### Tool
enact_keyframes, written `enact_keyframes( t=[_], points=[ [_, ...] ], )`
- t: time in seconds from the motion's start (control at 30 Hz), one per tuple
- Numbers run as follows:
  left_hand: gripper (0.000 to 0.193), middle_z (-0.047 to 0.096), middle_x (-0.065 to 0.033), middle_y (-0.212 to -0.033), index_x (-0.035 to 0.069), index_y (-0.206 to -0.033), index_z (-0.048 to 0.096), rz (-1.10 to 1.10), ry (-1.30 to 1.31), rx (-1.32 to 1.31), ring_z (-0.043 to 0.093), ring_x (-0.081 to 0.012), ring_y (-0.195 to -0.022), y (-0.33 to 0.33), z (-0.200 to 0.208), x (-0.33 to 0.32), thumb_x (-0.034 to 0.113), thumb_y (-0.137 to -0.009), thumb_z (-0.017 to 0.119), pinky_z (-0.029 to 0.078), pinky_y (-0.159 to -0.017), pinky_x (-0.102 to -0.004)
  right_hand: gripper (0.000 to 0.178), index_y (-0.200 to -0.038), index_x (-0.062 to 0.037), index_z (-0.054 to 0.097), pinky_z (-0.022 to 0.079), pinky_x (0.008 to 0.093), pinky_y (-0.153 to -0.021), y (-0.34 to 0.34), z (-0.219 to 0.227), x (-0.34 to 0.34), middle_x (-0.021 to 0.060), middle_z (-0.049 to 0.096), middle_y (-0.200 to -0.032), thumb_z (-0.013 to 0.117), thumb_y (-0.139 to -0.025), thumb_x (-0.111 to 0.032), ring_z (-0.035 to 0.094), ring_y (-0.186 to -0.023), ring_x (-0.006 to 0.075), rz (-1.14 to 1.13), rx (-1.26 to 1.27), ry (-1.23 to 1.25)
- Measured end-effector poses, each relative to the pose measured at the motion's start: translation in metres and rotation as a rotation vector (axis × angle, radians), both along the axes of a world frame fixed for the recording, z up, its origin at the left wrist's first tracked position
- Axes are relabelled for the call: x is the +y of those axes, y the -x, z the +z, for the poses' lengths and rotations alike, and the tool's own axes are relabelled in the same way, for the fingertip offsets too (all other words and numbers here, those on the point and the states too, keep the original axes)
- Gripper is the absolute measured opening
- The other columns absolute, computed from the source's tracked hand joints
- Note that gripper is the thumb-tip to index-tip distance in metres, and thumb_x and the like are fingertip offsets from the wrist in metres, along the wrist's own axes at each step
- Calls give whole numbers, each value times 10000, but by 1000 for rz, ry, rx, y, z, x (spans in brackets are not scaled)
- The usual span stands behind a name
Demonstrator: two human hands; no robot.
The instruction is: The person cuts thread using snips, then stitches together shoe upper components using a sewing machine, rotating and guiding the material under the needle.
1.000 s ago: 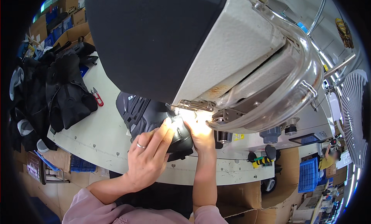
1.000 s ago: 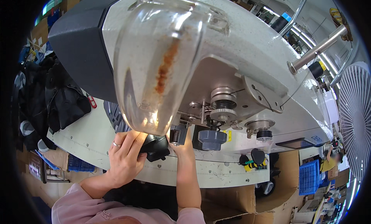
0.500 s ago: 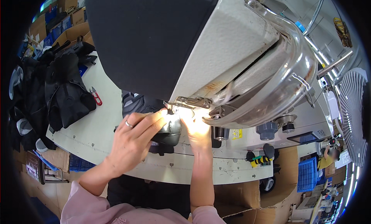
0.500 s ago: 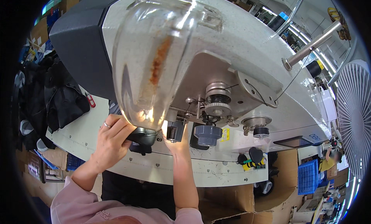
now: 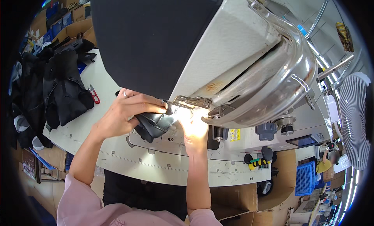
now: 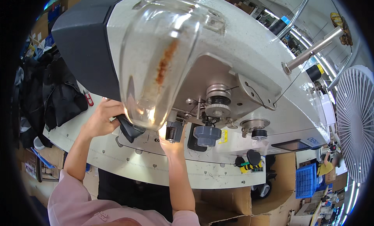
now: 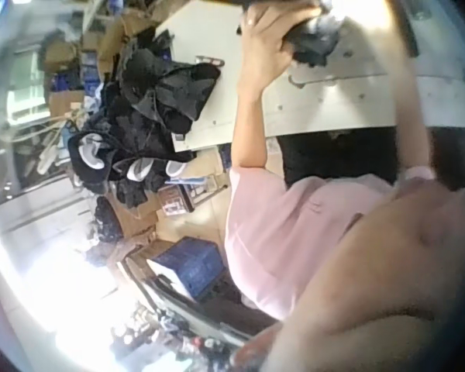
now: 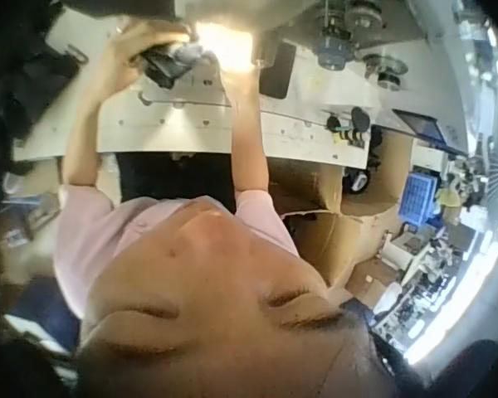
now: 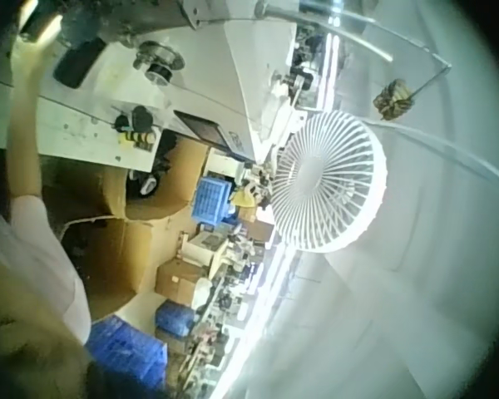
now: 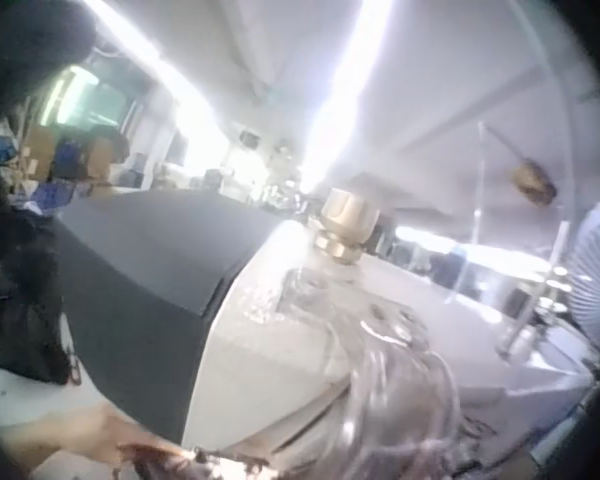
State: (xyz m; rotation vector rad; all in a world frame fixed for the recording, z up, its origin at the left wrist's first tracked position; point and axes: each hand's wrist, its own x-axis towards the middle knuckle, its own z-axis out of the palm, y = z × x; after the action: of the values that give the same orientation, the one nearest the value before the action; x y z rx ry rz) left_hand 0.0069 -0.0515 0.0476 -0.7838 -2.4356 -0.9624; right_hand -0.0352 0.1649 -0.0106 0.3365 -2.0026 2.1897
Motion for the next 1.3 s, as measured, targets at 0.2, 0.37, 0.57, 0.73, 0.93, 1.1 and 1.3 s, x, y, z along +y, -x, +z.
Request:
enact_keyframes(
  t=[0.2,0.37,0.57,0.73,0.93,1.1,1.3],
  points=[
    [667,687,6,-1175,149,-1094,721,-88,-93,-118,628,-181,-1009,13,-1,-7,-179,-545,530,388,-927,-328,118,-960,-28,562,453,261,-667,-6,7,-6,10,576,-846,623,-859,-13,535,-758,100,-12,63,38],
    [648,704,-88,-1118,84,-1072,716,-157,-258,-154,662,-245,-936,28,-15,-11,-169,-525,481,490,-884,-345,241,-1102,8,554,492,276,-753,-15,20,-14,52,602,-968,632,-876,-26,573,-840,127,11,4,53],
    [628,710,-97,-1099,58,-1055,712,-81,-289,-197,656,-231,-953,16,-10,2,-155,-523,454,475,-897,-333,232,-1125,11,562,477,281,-810,-1,-7,-1,51,604,-1038,606,-899,-23,567,-929,129,-32,-56,23],
    [628,686,-65,-1138,62,-1054,706,99,-209,-1,605,-236,-1038,-8,-9,20,-180,-518,486,403,-932,-322,175,-1065,10,608,472,261,-819,-4,-7,4,52,616,-1006,608,-898,-42,572,-909,123,140,-19,67],
    [648,676,-22,-1158,83,-1080,698,227,-227,79,562,-228,-985,-21,-13,37,-196,-527,509,419,-886,-319,199,-1058,7,618,462,249,-812,-2,-17,16,40,610,-982,629,-863,-29,565,-912,110,254,-6,131],
    [652,674,-25,-1148,84,-1078,700,176,-254,78,545,-238,-945,-12,-16,31,-179,-518,492,418,-882,-311,216,-1075,5,614,466,283,-857,-6,1,5,49,620,-1022,638,-865,-37,578,-936,129,225,-29,225],
    [608,676,-31,-1098,58,-1067,699,196,-258,17,523,-249,-960,-10,-11,28,-177,-547,488,457,-910,-338,158,-987,-43,580,483,298,-735,-2,2,-2,30,596,-862,636,-861,33,568,-775,131,136,-36,179]
  ],
)
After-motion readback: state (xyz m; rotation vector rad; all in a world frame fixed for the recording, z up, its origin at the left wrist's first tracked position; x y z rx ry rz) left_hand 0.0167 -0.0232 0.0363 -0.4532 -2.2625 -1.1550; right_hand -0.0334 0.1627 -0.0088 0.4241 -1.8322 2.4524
